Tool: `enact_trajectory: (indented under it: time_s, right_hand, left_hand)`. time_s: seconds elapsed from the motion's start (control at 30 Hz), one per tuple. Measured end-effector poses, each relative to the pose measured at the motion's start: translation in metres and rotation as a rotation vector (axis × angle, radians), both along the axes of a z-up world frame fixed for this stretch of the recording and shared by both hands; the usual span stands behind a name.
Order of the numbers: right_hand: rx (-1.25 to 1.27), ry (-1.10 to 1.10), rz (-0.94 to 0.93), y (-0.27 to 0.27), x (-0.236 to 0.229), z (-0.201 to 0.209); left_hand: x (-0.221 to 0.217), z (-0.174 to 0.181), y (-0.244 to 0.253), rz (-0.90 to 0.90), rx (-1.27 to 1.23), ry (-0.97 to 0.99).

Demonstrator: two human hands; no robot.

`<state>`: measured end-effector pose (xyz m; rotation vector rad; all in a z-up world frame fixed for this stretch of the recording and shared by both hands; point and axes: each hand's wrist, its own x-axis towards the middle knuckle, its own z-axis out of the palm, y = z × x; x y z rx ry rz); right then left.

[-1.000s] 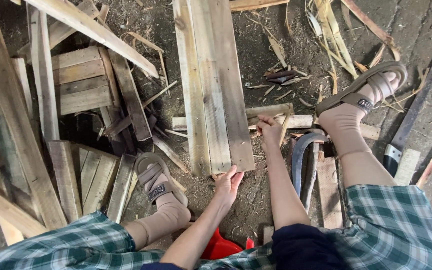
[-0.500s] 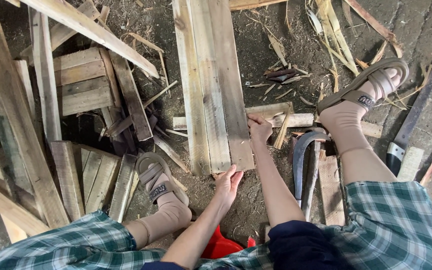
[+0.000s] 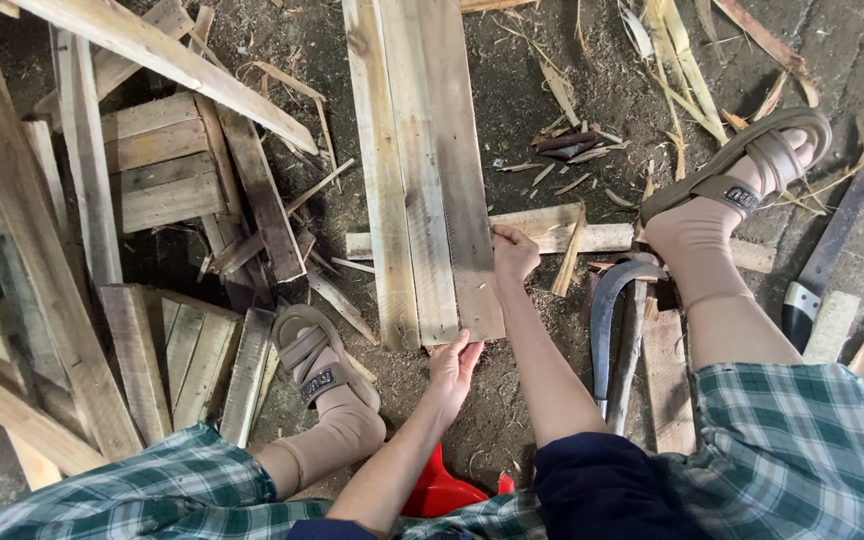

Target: The person sits on the ground and hammers nails into a wooden plank. They retrieve nails from a small bowl, position them on the wood, and strike them with a hammer to secure the plank.

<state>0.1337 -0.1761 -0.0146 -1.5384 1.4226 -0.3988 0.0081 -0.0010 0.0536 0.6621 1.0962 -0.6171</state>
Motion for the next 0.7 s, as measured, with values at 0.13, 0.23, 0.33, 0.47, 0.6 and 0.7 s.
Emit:
enact_trajectory:
  time_s: [0.13,0.23,0.33,0.47,0.6,0.7]
  right_hand:
    - [-0.102,0.025,0.081,0.003,-0.01,0.021]
    - [-0.264,-0.036,0.184,0.012,-0.031,0.044]
    - [-0.201,0.053,0.203,0.016,-0.057,0.038]
    - [0.035,0.029,0.283,0.03,-0.087,0.058]
    - [0.158,0.088,0.249,0.041,-0.099,0.001]
    - [0.13,0.072,0.243,0.047,-0.1,-0.018]
  left_hand:
    - [0.0,0.0,0.0,-0.007,0.0,0.003]
    - [0.0,-0.005,-0.001,0.005,0.011,0.017]
    - [0.0,-0.002,0.0,0.006,0.008,0.017]
    - [-0.001,-0.004,0.001,0.011,-0.006,0.012]
    - [0.005,0.006,-0.001,0.026,-0.029,-0.016]
    - [-0.002,-0.022,0.002,0.018,-0.023,-0.022]
